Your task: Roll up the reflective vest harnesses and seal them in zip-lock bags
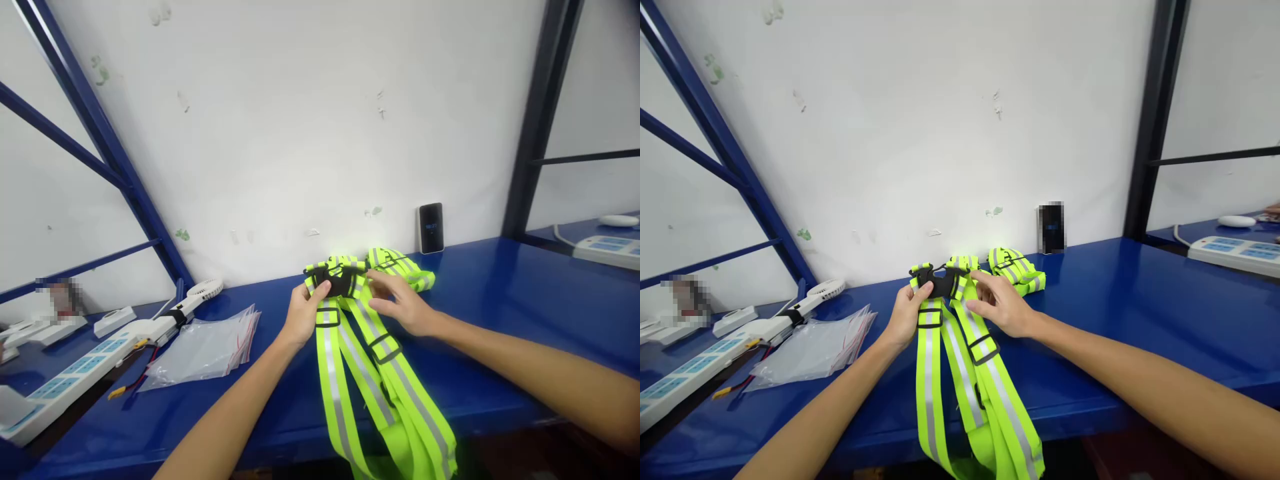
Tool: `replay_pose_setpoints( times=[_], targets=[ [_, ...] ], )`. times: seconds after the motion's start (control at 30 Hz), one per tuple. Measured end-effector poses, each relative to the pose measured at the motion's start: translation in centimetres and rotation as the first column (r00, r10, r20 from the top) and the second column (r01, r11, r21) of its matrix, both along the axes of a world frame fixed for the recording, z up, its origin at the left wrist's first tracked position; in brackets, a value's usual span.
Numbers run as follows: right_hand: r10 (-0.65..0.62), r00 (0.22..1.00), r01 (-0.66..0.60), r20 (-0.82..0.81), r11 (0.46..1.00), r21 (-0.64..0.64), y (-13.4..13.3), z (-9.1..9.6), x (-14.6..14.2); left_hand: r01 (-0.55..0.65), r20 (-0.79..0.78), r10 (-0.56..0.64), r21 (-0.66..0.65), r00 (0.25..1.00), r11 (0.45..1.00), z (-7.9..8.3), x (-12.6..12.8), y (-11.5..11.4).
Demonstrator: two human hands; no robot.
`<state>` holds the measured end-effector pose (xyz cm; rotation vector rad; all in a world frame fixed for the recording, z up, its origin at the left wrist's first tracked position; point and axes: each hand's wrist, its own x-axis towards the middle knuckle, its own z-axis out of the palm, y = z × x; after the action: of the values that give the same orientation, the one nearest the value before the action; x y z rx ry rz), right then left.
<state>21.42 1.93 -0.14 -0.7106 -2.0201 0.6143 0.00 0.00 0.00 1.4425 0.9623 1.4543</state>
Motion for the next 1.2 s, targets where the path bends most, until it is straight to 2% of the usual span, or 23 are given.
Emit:
replay_pose_setpoints(
  times=[0.1, 0.27, 0.4, 0.47, 0.53, 0.6, 0.67, 0.77, 0.83, 0.9, 1.0, 1.07, 1.13, 1.2],
  targets=[
    [-0.024, 0.999, 0.028, -0.046, 0.996, 0.086, 0.2, 0.2, -0.2, 0.007, 0.031, -0.007, -0.009, 0.999, 1.0, -0.3, 0.2, -0.1],
    [0.178, 0.966, -0.195, -0.186, 0.978, -0.076, -0.2, 0.4, -1.3, 0.113, -0.095, -0.102, 0.113, 0.99, 0.987, -1.2, 0.1, -0.2],
    [0.053, 0.954, -0.114, -0.294, 0.975, -0.192, -0.5, -0.2, -2.2, 0.08, -0.108, -0.057, 0.224, 0.993, 0.971, -1.5, 0.1, -0.6],
    [0.004, 0.932, -0.1, -0.361, 0.964, -0.247, -0.6, -0.4, -2.7, 0.109, -0.073, -0.093, 0.251, 0.993, 0.962, -1.4, 0.1, -0.8],
    [-0.028, 0.903, -0.138, -0.43, 0.927, -0.349, -0.7, -0.6, -3.0, 0.166, -0.048, -0.159, 0.247, 0.986, 0.955, -1.2, 0.2, -0.9],
    [-0.062, 0.876, -0.196, -0.479, 0.86, -0.471, -0.9, -0.6, -3.3, 0.214, -0.055, -0.207, 0.22, 0.977, 0.952, -1.1, 0.3, -0.9],
    [-0.096, 0.855, -0.235, -0.51, 0.805, -0.545, -1.0, -0.7, -3.4, 0.209, -0.07, -0.2, 0.176, 0.977, 0.962, -0.9, 0.5, -0.7],
    [-0.143, 0.841, -0.23, -0.522, 0.778, -0.584, -1.2, -0.9, -3.5, 0.147, -0.057, -0.143, 0.077, 0.988, 0.986, -0.9, 0.9, -0.2],
    [-0.167, 0.849, -0.188, -0.501, 0.792, -0.581, -1.2, -1.1, -3.6, 0.108, -0.018, -0.107, 0.033, 0.994, 0.994, -1.1, 1.1, 0.2],
    [-0.173, 0.865, -0.13, -0.471, 0.829, -0.543, -1.1, -1.2, -3.6, 0.073, 0.02, -0.074, 0.019, 0.997, 0.997, -1.2, 1.3, 0.5],
    [-0.192, 0.905, 0.009, -0.379, 0.901, -0.434, -0.9, -1.4, -3.6, 0.016, 0.024, -0.017, 0.027, 1.0, 1.0, -1.4, 1.6, 0.6],
    [-0.225, 0.922, 0.106, -0.316, 0.929, -0.354, -0.8, -1.4, -3.5, -0.031, 0.01, 0.03, 0.043, 0.999, 0.999, -1.5, 1.8, 0.6],
    [-0.225, 0.929, 0.138, -0.294, 0.948, -0.288, -0.8, -1.4, -3.5, -0.086, -0.015, 0.087, 0.071, 0.996, 0.994, -1.6, 2.1, 0.6],
    [-0.186, 0.936, 0.119, -0.299, 0.966, -0.231, -0.9, -1.4, -3.5, -0.134, -0.051, 0.14, 0.107, 0.989, 0.985, -1.6, 2.2, 0.6]
  ],
)
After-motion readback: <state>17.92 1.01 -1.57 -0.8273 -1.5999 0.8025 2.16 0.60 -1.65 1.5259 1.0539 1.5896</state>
